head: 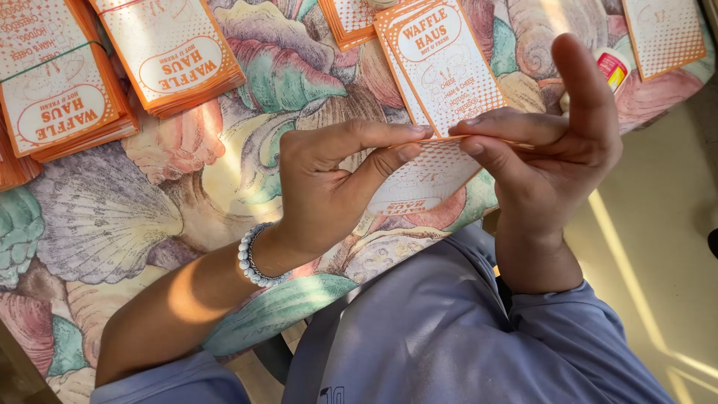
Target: Applying glue to paper templates and folding them to assemble bags
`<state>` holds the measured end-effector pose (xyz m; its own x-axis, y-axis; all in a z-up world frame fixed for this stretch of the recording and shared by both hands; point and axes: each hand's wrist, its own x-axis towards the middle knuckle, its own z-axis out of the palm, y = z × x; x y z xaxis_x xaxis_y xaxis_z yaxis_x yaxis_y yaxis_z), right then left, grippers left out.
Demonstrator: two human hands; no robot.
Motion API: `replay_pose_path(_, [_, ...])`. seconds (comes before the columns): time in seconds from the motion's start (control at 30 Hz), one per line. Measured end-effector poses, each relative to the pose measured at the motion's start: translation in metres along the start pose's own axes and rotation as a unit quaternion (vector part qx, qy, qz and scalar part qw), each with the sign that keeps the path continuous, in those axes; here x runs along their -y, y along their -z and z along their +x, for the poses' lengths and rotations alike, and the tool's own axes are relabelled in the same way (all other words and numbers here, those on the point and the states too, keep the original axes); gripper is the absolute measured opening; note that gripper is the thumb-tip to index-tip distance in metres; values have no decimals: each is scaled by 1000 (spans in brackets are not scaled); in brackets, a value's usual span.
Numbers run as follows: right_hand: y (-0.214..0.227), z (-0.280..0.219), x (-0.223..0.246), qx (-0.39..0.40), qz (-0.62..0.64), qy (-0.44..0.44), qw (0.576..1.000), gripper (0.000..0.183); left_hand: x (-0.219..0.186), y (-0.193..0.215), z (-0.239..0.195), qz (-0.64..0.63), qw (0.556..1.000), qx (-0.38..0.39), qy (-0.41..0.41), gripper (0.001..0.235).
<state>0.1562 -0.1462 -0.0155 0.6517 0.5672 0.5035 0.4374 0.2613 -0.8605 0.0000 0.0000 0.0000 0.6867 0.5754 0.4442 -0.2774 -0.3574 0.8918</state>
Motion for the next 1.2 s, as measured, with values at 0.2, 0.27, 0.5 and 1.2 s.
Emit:
replay_pose_path(0.2, [25,1,-33,13,81,-2,997,89,4,-7,-1,-111,989,-61,71,9])
replay_pose_path(0.27, [22,-2,-30,67,84,-72,992,111,12,-7,0,-130,984,-90,88,11])
replay_pose_path(0.5, [30,-5,-14,205,44,-249,945,100,13,19,18,-162,982,31,93,49])
replay_pose_path(1.2, [60,-4,-52,47,-105,-38,993,70,53,-1,7,-24,990,12,140,11])
